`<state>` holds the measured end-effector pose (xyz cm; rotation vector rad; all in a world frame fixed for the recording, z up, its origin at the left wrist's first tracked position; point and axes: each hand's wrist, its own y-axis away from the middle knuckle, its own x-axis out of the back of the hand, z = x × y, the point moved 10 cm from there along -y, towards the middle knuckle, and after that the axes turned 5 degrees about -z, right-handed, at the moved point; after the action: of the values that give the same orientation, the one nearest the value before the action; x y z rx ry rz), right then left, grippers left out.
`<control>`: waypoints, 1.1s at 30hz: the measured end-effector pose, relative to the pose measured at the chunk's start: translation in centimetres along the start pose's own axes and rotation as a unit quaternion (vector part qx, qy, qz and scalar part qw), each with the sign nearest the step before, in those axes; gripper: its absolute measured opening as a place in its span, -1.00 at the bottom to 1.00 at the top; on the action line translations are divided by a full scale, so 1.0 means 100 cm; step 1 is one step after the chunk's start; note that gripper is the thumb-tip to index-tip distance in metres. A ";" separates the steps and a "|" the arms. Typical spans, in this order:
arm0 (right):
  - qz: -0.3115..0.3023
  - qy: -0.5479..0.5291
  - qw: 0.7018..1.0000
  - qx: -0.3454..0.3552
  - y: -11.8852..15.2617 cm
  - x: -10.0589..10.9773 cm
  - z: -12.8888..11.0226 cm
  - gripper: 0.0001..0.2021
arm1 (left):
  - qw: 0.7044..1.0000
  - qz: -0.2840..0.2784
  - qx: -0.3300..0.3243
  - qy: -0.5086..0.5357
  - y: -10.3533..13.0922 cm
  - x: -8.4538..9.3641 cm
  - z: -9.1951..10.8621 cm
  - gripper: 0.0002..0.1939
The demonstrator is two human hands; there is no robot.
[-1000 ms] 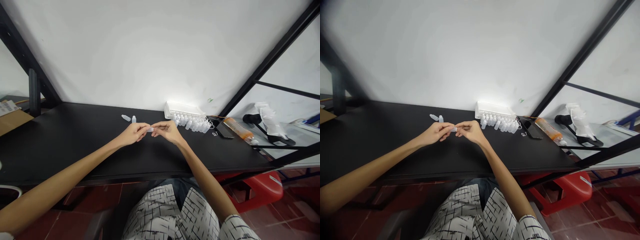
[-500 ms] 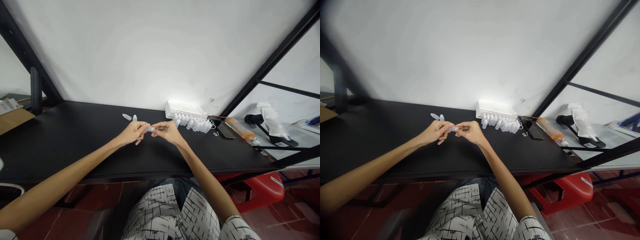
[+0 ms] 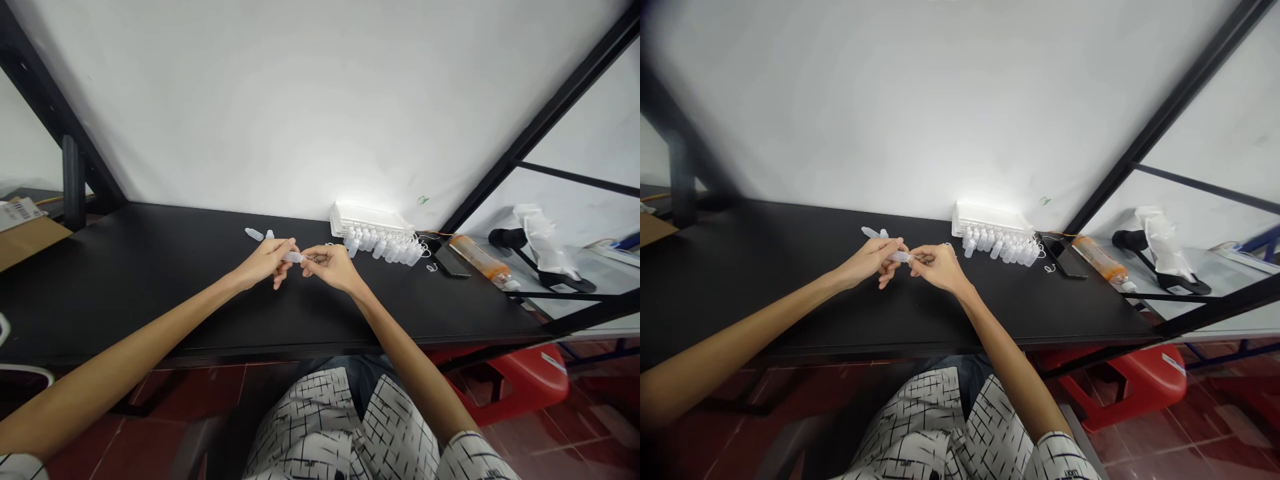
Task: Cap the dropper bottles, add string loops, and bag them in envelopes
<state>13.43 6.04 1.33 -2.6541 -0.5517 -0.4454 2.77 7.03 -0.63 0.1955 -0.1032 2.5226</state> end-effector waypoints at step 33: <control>0.022 0.061 0.996 0.060 0.009 -0.003 -0.023 -0.76 | 0.996 0.016 -0.050 -0.075 0.002 0.000 0.005 -0.56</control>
<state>13.05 4.24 2.97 -2.5006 -0.4660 -0.5387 2.71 6.81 -0.16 0.3453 -0.2943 2.5243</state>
